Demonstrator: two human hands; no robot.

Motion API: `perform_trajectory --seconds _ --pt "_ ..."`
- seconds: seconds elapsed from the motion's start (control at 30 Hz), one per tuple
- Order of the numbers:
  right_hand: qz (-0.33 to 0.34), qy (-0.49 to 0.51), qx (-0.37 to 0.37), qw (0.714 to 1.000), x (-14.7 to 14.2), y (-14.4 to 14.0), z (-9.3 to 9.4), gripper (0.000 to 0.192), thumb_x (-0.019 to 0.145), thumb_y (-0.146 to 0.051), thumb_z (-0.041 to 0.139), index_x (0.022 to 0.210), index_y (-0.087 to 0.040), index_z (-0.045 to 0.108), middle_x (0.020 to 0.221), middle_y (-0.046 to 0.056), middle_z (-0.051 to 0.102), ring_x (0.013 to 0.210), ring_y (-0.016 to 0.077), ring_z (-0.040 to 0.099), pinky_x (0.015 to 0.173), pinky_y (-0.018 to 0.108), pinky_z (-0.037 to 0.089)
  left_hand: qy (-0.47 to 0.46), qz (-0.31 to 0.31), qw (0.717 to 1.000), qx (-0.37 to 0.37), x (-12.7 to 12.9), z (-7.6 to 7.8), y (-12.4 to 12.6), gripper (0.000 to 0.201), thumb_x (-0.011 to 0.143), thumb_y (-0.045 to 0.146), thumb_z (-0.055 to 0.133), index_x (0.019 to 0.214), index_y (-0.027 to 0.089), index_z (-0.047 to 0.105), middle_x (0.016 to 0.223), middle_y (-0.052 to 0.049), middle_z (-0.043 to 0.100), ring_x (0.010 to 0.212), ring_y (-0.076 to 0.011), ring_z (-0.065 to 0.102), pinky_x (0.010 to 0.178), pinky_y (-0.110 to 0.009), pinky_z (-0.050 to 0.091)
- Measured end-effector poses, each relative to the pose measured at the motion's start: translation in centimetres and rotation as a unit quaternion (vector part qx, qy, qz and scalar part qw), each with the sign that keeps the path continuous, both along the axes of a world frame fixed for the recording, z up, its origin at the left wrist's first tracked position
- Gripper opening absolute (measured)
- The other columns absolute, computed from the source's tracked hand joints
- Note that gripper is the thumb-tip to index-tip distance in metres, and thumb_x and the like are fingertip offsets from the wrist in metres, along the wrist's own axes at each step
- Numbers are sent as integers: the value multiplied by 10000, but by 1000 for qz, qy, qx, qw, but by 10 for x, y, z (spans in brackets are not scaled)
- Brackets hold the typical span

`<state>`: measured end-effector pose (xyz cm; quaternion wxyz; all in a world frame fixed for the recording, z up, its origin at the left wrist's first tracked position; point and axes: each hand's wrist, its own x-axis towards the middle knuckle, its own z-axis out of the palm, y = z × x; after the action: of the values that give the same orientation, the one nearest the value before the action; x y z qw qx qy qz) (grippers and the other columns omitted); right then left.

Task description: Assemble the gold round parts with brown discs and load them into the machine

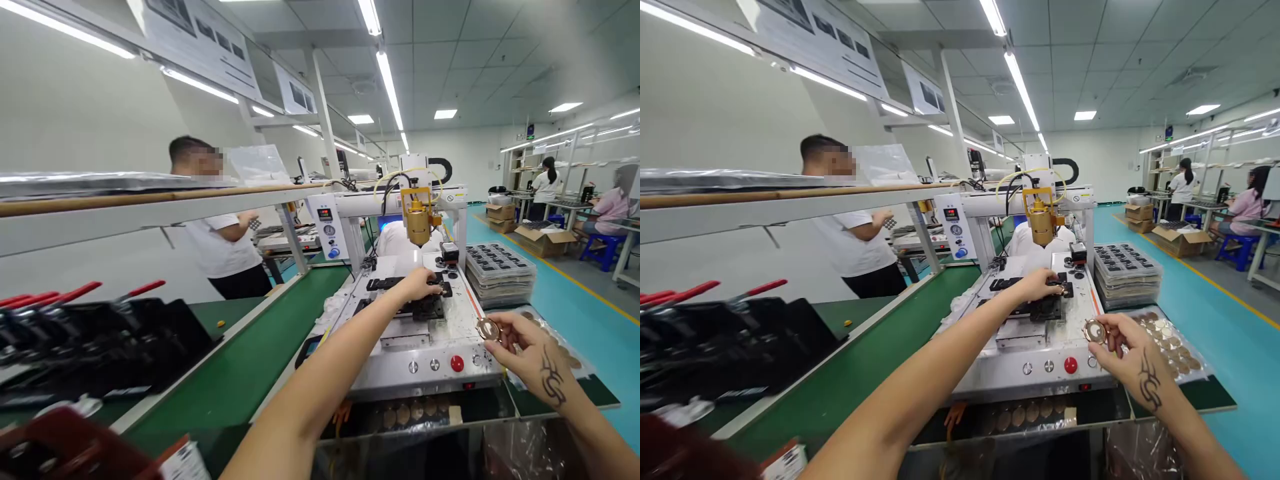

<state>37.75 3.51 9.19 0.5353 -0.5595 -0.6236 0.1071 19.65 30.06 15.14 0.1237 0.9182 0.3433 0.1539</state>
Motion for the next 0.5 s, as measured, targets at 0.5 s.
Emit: perform_trajectory --seconds 0.5 --pt "27 34 -32 999 36 62 -16 460 906 -553 706 1174 -178 707 863 45 704 719 197 630 637 316 543 -11 33 998 -59 17 22 14 209 678 298 821 803 139 770 801 -81 770 797 -252 707 727 -312 526"
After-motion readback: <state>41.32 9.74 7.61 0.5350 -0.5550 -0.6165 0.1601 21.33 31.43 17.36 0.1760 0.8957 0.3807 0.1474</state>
